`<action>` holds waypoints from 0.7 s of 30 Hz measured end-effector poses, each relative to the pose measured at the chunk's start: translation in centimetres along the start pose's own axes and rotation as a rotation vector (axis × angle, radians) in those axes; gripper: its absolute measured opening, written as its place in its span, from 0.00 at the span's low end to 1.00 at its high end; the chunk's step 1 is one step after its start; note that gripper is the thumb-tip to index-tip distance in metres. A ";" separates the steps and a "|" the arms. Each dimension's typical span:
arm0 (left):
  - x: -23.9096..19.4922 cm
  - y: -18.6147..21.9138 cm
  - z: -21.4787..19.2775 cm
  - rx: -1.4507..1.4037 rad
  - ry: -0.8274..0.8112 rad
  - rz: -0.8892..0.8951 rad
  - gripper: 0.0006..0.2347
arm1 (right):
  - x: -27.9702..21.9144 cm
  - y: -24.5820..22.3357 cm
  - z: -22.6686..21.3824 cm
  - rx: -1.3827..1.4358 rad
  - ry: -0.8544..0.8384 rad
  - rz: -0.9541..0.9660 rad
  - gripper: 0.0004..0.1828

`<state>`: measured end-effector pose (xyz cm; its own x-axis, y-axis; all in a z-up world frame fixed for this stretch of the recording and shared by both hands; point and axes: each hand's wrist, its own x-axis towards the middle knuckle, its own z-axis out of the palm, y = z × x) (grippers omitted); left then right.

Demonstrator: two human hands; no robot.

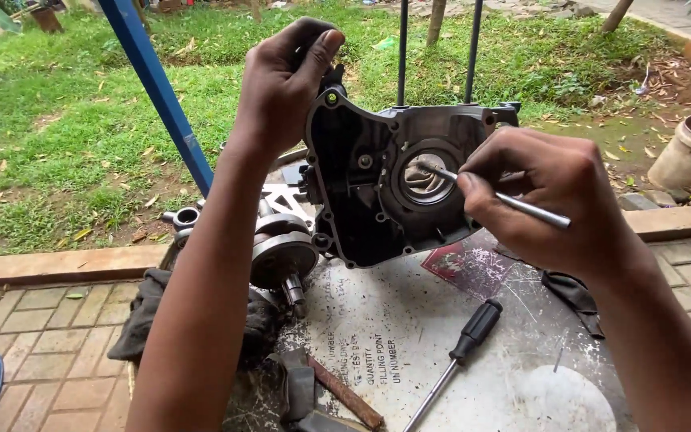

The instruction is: The person uses a small metal tool to scrape and clean the interior surfaces of a disassembled engine casing. They hold the casing steady with one hand while methodically removing residue from the inner walls and circular recesses. The person rotates the casing to access different areas and continues scraping until the end of the clip.

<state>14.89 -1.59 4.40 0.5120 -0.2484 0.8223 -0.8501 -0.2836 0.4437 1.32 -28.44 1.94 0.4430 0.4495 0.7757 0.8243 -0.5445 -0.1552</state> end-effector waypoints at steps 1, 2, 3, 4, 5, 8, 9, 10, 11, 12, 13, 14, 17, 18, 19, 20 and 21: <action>0.0 -0.1 0.1 -0.002 -0.001 0.001 0.08 | 0.0 0.2 0.2 -0.002 0.001 0.001 0.04; 0.0 -0.2 0.1 -0.002 0.013 0.001 0.08 | 0.0 0.4 0.4 -0.011 -0.012 -0.031 0.04; -0.1 -0.2 0.2 -0.003 0.026 0.001 0.08 | 0.0 0.6 0.5 -0.019 -0.024 -0.063 0.04; -0.1 -0.2 0.3 -0.004 0.025 -0.001 0.08 | -0.1 0.5 1.0 -0.019 -0.026 -0.061 0.04; -0.2 -0.2 0.3 -0.022 0.031 -0.003 0.08 | -0.1 0.4 1.4 -0.008 -0.021 -0.092 0.04; -0.1 -0.5 0.3 -0.024 0.040 0.014 0.08 | -0.3 0.2 1.9 0.032 -0.084 -0.103 0.03; 0.0 -0.6 0.2 -0.011 0.043 0.030 0.08 | -0.3 0.2 1.9 0.062 -0.155 -0.079 0.02; 0.0 -0.6 0.2 -0.010 0.041 0.038 0.08 | -0.2 0.3 1.7 0.057 -0.147 -0.082 0.02; 0.1 -0.5 0.1 0.013 0.042 0.019 0.10 | 0.0 0.3 1.5 0.050 -0.071 -0.080 0.01; 0.0 -0.5 0.2 0.033 0.048 -0.001 0.11 | 0.1 0.4 1.3 0.041 0.001 -0.080 0.02; 0.0 -0.5 0.1 0.031 0.050 0.005 0.11 | 0.0 0.7 1.5 0.035 0.003 -0.084 0.02; -0.1 -0.5 0.1 0.013 0.052 -0.030 0.13 | -0.1 1.0 1.8 0.046 -0.016 -0.094 0.02; -0.4 -0.7 -0.1 -0.042 0.034 -0.068 0.13 | -0.3 1.2 1.8 0.055 -0.074 -0.091 0.02; -0.5 -0.7 -0.3 -0.075 0.014 -0.069 0.13 | -0.2 1.0 1.7 0.055 -0.110 -0.079 0.02; -0.5 -0.7 -0.3 -0.073 0.016 -0.070 0.13 | -0.1 0.9 1.6 0.057 -0.110 -0.082 0.02; -0.5 -0.6 -0.3 -0.064 0.006 -0.061 0.13 | -0.1 0.8 1.5 0.051 -0.046 -0.083 0.03; -0.4 -0.5 -0.3 -0.054 -0.004 -0.052 0.12 | 0.0 0.8 1.4 0.045 0.018 -0.083 0.05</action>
<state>15.07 -1.05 3.95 0.5564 -0.2381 0.7961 -0.8275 -0.2462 0.5047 2.42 -27.88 0.95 0.3660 0.4789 0.7979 0.8732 -0.4733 -0.1165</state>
